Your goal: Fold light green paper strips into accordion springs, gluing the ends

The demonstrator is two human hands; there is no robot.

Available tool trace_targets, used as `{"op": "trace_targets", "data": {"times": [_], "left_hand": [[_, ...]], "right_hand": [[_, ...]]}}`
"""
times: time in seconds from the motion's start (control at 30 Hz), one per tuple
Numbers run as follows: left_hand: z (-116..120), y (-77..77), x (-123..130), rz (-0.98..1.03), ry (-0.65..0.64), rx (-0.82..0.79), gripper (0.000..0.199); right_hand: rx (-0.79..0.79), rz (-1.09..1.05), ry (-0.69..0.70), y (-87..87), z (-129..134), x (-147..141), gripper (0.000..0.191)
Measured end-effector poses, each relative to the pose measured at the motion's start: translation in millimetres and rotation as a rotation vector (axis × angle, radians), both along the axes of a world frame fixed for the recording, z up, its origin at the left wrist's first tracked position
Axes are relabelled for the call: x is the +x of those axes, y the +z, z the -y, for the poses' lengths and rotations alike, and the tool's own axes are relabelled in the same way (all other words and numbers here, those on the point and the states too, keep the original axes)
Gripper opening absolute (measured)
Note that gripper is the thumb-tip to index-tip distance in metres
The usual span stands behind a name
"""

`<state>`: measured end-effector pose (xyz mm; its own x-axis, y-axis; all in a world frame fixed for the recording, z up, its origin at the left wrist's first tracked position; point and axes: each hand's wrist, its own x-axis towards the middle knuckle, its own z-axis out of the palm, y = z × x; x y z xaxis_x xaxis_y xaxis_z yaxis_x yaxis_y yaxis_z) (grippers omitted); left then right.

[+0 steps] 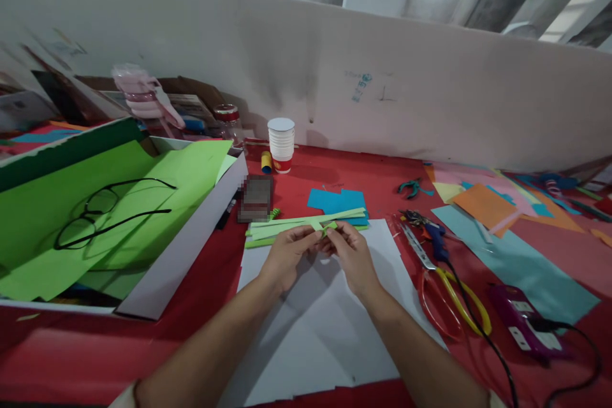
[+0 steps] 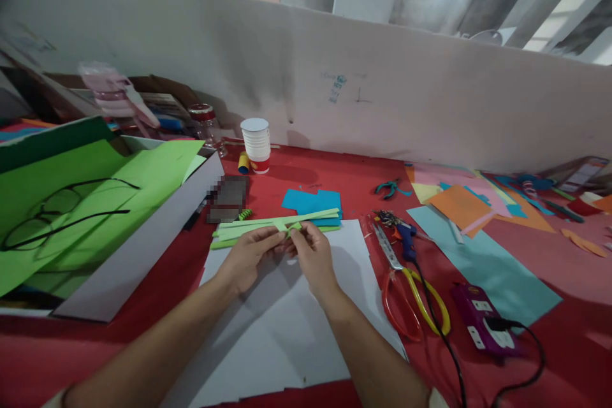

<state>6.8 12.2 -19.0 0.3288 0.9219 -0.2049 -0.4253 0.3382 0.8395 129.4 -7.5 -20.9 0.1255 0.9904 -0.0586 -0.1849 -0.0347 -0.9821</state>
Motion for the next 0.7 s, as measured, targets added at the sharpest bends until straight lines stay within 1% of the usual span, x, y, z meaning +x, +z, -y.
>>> {"op": "trace_targets", "data": {"times": [0.07, 0.2, 0.37, 0.5, 0.6, 0.67, 0.7], "left_hand": [[-0.1, 1.4, -1.0, 0.002, -0.008, -0.02, 0.014], [-1.2, 3.4, -2.8, -0.015, -0.056, -0.061, 0.019], [-2.4, 1.8, -4.6, -0.009, -0.089, -0.073, 0.02], [-3.7, 2.3, -5.4, 0.005, -0.058, -0.101, 0.021], [-5.4, 4.7, -7.2, 0.005, 0.001, -0.172, 0.025], [-6.0, 6.9, -8.6, 0.011, 0.004, -0.204, 0.027], [-6.0, 8.1, -9.2, 0.015, -0.003, -0.214, 0.027]], "right_hand": [[-0.021, 0.003, 0.012, 0.4, -0.4, 2.3, 0.016], [-0.044, 0.038, 0.029, 3.1, -1.1, 4.9, 0.022], [-0.029, 0.066, 0.04, 3.6, -1.1, 4.8, 0.019], [-0.003, 0.103, 0.077, 0.2, -0.9, 5.7, 0.021], [0.126, 0.269, 0.081, -1.8, -0.2, 6.2, 0.02], [0.234, 0.42, 0.024, -1.7, 1.0, 5.9, 0.022], [0.275, 0.477, -0.005, -1.2, 1.7, 5.7, 0.018]]}}
